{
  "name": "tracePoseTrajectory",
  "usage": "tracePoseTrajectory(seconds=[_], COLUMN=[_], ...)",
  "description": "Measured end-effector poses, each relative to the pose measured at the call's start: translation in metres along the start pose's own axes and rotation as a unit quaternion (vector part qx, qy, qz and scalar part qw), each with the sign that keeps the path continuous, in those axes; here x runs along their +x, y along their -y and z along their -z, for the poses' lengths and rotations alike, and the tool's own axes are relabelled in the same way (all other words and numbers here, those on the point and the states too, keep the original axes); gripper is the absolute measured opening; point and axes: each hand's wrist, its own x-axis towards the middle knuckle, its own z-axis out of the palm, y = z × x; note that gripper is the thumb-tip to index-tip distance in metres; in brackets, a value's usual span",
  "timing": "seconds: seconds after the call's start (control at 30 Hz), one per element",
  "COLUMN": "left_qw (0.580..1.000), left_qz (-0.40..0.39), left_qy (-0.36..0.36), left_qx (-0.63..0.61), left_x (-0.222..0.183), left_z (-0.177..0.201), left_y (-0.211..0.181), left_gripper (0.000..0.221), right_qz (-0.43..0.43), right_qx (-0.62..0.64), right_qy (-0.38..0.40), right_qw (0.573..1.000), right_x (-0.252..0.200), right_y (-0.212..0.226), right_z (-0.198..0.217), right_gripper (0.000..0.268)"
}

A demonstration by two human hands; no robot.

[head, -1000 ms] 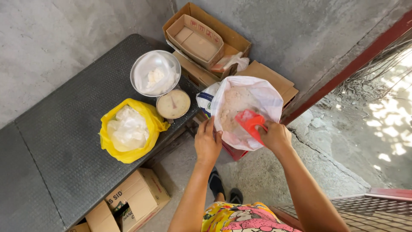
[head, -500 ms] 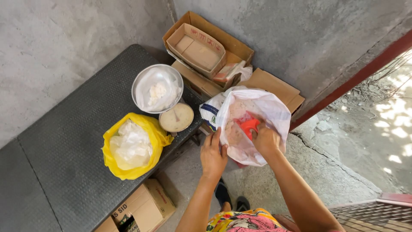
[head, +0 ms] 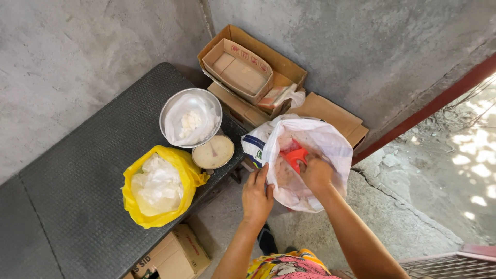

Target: Scooping white powder from a large bag into small plastic bags and tying them.

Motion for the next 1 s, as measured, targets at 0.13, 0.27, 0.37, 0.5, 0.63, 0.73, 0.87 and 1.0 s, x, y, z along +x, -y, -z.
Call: tracePoseTrajectory(seconds=[0.13,0.27,0.37,0.5,0.63,0.73,0.87,1.0], left_qw=[1.000,1.000,0.997,0.991,0.990,0.985,0.983,0.983], left_qz=[0.002,0.005,0.025,0.084,0.078,0.065,0.065,0.056], left_qy=[-0.005,-0.008,-0.014,-0.010,-0.038,-0.063,-0.095,-0.109], left_qx=[0.002,-0.010,-0.064,-0.103,-0.114,-0.144,-0.141,-0.136], left_x=[-0.001,-0.002,-0.005,-0.016,-0.032,-0.044,-0.054,-0.066], left_z=[-0.004,0.001,0.003,0.004,0.013,0.021,0.030,0.043], left_y=[0.002,0.000,-0.005,-0.017,-0.036,-0.047,-0.058,-0.068], left_gripper=[0.066,0.065,0.062,0.059,0.059,0.056,0.053,0.052], right_qz=[0.024,-0.029,-0.058,-0.069,-0.045,-0.054,-0.022,-0.050], right_qx=[0.018,0.056,0.075,0.112,0.105,0.113,0.141,0.148], right_qy=[-0.022,0.007,0.011,0.015,-0.009,0.003,-0.033,0.004], right_qw=[0.999,0.998,0.995,0.991,0.993,0.992,0.989,0.988], right_x=[-0.009,-0.027,-0.043,-0.066,-0.090,-0.107,-0.123,-0.140], right_y=[-0.005,0.006,0.018,0.016,0.015,0.025,0.032,0.043], right_z=[0.006,0.033,0.072,0.097,0.119,0.147,0.165,0.185], right_gripper=[0.031,0.035,0.037,0.030,0.031,0.030,0.029,0.030])
